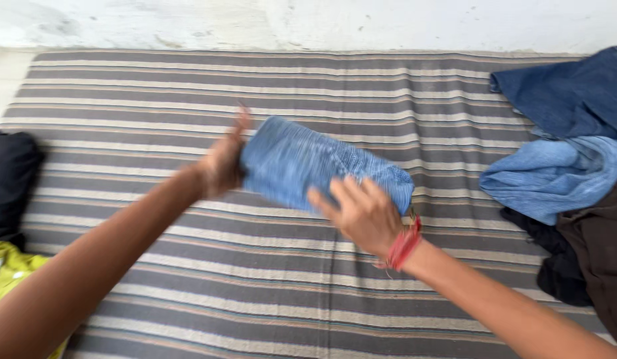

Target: The person folds several pairs of trousers on a striped mat. They smooth and fold dark denim jeans, light denim jeans, and black trousers, stacking each folded item on a growing pile.

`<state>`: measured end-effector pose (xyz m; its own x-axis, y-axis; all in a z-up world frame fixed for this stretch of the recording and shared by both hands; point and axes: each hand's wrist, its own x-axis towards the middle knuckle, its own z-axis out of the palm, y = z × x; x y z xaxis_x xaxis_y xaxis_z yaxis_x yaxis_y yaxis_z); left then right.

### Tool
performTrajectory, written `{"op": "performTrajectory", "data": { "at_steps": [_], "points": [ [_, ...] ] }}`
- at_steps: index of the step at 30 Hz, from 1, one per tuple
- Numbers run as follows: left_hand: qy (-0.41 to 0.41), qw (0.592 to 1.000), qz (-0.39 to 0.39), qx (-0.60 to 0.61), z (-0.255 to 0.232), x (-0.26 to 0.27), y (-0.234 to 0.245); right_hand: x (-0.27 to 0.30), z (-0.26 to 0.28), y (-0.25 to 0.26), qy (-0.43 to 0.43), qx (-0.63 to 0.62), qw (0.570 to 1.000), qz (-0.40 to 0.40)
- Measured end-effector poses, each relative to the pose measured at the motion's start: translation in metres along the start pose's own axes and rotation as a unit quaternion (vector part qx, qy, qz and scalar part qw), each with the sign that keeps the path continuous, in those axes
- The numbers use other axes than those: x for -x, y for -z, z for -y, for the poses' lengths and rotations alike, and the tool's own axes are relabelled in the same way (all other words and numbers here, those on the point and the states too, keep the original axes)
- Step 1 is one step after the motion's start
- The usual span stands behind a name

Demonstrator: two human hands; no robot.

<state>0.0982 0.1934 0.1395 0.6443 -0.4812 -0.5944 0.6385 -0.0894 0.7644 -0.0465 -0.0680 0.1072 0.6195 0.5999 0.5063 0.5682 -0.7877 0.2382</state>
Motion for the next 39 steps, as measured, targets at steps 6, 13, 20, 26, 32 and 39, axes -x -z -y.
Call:
{"op": "performTrajectory", "data": {
  "at_steps": [6, 13, 20, 26, 32, 39],
  "points": [
    [0.086, 0.992, -0.045, -0.075, 0.122, 0.028, 0.002, 0.052, 0.048, -0.036, 0.208, -0.049, 0.977, 0.019],
    [0.061, 0.908, -0.154, -0.384, 0.179, 0.029, 0.007, 0.089, 0.079, -0.044, 0.122, -0.189, 0.96, 0.165],
    [-0.411, 0.511, -0.215, -0.724, 0.157, -0.008, -0.032, 0.037, 0.061, -0.071, -0.107, -0.153, 0.964, 0.191],
    [-0.253, 0.645, -0.145, -0.706, 0.177, -0.02, -0.04, 0.061, 0.044, -0.079, -0.269, -0.117, 0.932, 0.214],
    [-0.29, 0.684, -0.158, -0.651, 0.188, -0.015, -0.03, 0.085, 0.045, -0.092, -0.308, -0.18, 0.912, 0.201],
    [-0.313, 0.676, -0.167, -0.646, 0.195, -0.017, -0.026, 0.092, 0.044, -0.101, -0.293, -0.199, 0.919, 0.177]
  ]
}}
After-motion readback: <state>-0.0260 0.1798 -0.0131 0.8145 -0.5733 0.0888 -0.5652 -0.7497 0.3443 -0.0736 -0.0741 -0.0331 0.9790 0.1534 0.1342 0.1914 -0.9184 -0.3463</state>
